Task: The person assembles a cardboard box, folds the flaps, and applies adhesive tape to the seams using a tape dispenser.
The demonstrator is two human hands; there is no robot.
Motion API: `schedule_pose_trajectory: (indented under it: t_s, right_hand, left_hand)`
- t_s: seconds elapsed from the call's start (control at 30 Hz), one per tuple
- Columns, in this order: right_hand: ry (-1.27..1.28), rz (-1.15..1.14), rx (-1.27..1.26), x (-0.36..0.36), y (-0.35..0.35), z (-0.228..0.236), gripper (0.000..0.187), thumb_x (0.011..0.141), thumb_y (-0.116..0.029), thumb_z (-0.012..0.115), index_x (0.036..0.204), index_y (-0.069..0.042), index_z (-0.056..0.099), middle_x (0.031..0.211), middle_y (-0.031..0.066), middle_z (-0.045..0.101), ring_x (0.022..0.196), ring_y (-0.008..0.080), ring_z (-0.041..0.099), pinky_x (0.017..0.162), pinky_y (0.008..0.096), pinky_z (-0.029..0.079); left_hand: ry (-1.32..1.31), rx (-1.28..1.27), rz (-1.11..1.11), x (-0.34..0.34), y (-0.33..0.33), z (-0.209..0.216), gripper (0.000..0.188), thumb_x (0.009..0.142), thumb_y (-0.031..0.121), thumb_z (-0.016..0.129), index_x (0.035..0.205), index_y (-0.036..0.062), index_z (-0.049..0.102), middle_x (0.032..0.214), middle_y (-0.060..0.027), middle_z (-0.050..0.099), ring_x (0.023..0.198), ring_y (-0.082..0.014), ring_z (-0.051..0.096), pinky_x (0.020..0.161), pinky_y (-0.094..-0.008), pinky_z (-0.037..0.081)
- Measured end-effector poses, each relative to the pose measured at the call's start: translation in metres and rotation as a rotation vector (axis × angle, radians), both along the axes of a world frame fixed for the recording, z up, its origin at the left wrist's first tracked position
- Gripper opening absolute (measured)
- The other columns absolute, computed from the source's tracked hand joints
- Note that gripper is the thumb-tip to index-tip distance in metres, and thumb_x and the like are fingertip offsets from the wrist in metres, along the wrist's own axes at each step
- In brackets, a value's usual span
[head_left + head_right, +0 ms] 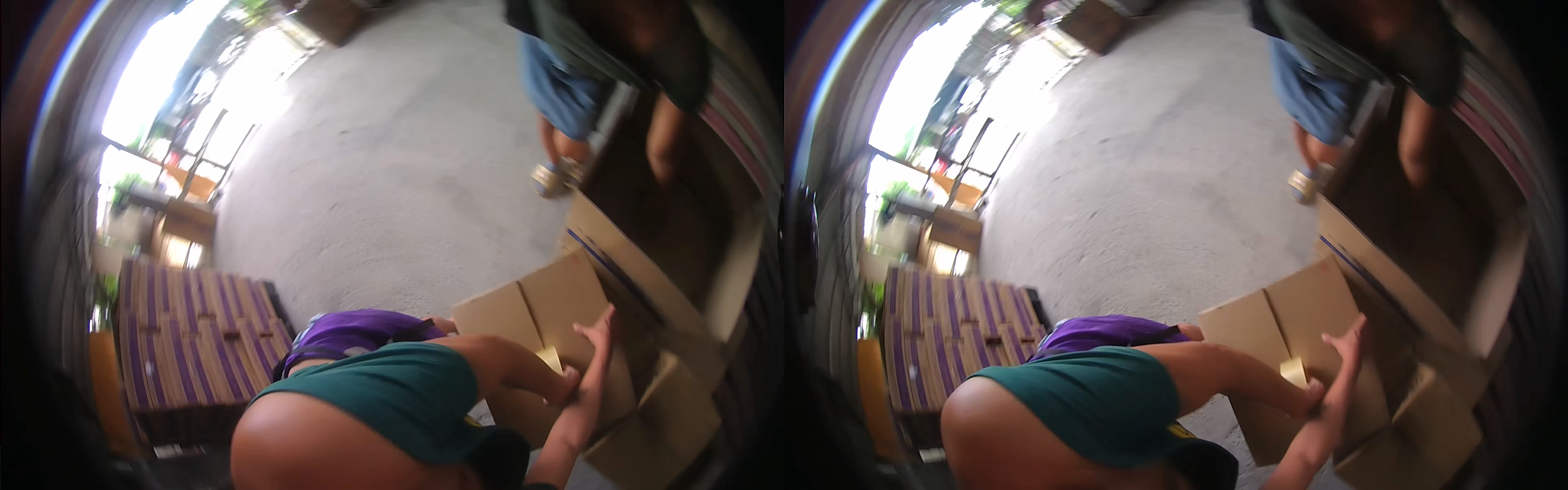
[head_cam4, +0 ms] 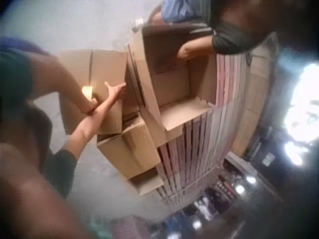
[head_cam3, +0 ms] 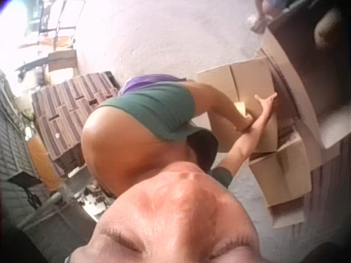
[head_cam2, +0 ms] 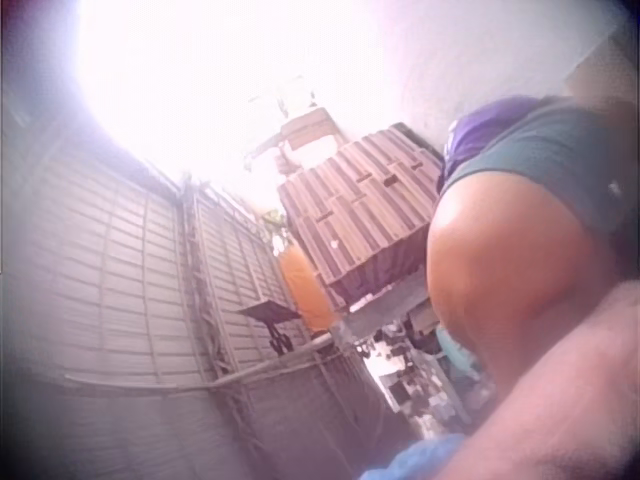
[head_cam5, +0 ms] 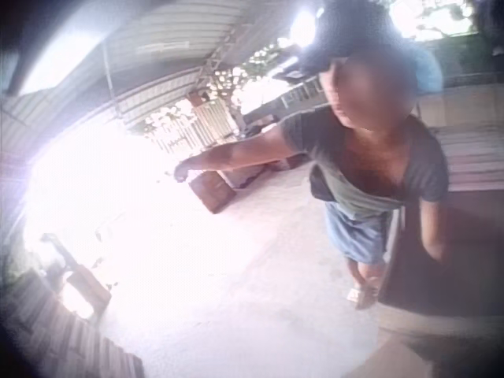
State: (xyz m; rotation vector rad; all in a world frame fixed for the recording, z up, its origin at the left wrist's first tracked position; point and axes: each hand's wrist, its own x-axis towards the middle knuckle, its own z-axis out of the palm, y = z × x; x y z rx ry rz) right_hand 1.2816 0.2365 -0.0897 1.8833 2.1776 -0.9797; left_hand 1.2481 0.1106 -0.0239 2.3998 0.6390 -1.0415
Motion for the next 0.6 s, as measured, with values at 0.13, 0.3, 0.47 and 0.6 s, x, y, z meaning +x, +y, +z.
schedule_pose_trajectory:
  t_s: [0.13,0.3,0.47,0.6]
  right_hand:
    - [-0.124,0.059,0.019,-0.018,0.001,0.013,0.118,0.046,-0.045,0.089,0.14,-0.006,0.028,0.136,0.0182,0.045,0.125,0.0338,0.045,0.099,0.0435,0.042]
    - [-0.191,-0.007,0.03,-0.012,0.004,0.02,0.116,0.045,-0.048,0.089,0.139,-0.012,0.031,0.137,0.0112,0.045,0.124,0.0294,0.046,0.098,0.0449,0.041]
    - [-0.136,-0.036,-0.017,0.007,0.003,0.007,0.117,0.046,-0.048,0.089,0.14,-0.013,0.029,0.134,0.0109,0.047,0.123,0.0308,0.046,0.098,0.0474,0.041]
    - [-0.119,-0.145,0.14,-0.018,-0.029,0.026,0.107,0.062,-0.035,0.084,0.146,-0.011,0.022,0.149,0.0185,0.026,0.135,0.0367,0.029,0.108,0.0545,0.028]
  left_hand:
    - [-0.091,-0.033,0.166,0.0,-0.004,-0.018,0.033,0.079,0.037,0.06,0.103,0.0148,0.068,0.097,-0.0053,0.065,0.094,-0.0208,0.064,0.074,-0.038,0.051]
    - [0.026,-0.065,0.311,-0.03,0.018,-0.004,0.026,0.077,0.03,0.07,0.096,0.0127,0.07,0.087,-0.0056,0.067,0.089,-0.0214,0.066,0.069,-0.04,0.052]
    - [0.053,0.001,0.174,-0.152,0.061,0.05,0.033,0.075,0.021,0.064,0.108,0.0217,0.064,0.089,-0.0101,0.066,0.086,-0.0283,0.068,0.07,-0.0421,0.054]
    - [0.049,0.044,0.199,-0.237,0.071,0.048,0.046,0.078,0.027,0.059,0.124,0.0235,0.054,0.09,-0.0123,0.066,0.085,-0.0319,0.067,0.073,-0.0453,0.053]
